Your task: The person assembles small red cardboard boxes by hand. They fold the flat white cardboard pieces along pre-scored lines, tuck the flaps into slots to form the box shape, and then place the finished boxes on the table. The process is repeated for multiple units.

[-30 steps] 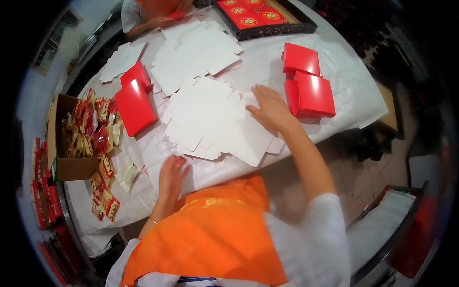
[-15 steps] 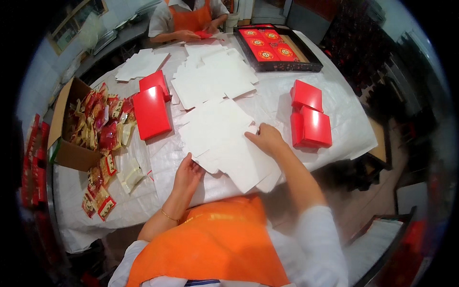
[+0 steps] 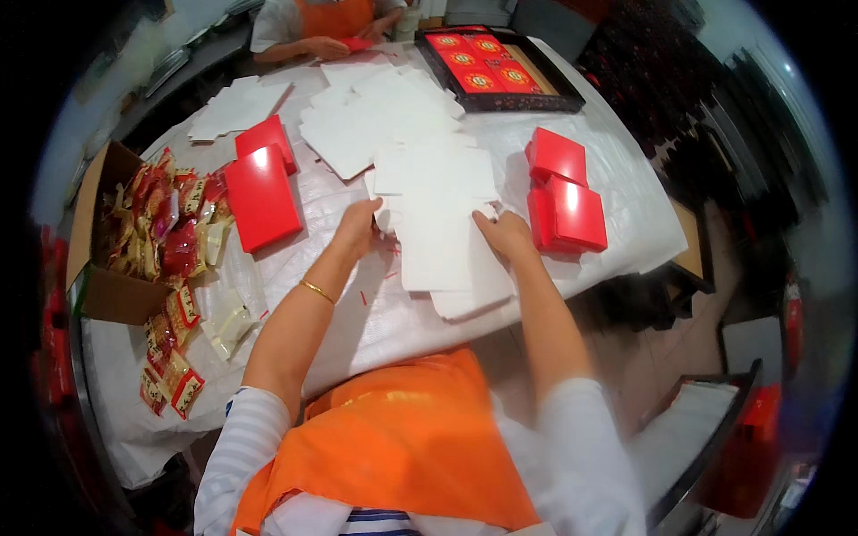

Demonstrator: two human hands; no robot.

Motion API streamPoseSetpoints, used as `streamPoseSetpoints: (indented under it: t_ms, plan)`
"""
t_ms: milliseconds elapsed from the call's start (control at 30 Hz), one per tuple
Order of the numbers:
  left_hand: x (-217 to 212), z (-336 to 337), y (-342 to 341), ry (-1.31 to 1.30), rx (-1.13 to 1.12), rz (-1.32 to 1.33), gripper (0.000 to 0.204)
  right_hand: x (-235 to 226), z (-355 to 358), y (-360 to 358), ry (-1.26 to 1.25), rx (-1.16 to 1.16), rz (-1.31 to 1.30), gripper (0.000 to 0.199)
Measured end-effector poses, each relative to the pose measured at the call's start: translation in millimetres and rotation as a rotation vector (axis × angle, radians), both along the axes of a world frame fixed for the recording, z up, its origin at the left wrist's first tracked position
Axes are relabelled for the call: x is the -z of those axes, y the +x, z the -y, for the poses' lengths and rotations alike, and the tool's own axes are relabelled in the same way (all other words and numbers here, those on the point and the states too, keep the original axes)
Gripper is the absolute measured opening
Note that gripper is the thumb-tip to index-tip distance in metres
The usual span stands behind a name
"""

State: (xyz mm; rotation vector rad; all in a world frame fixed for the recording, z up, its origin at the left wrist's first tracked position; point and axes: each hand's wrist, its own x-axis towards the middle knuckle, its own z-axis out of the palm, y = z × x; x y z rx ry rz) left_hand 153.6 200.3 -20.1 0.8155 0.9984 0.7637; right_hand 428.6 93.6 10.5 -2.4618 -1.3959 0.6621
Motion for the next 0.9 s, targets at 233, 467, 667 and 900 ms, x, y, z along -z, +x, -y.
streamPoseSetpoints:
  t_ms: [233,467,667,900]
  plan:
    - [26,3,16,0.409,-0.133,-0.339,0.024,20,-5,1,0.511,0.019,0.222,0.048]
    - [4,-18,13,0.32,-0.039,-0.287,0.031,41,-59,29,0.531,0.093,0.093,0.04]
    - [7,-15,17,0.353,-0.109,-0.357,0.039,44,-70,39,0.41,0.123,-0.074,0.046]
    - [-12,17,8,0.36,-0.082,-0.399,0.041,20,-71,29,0.416,0.193,-0.252,0.046]
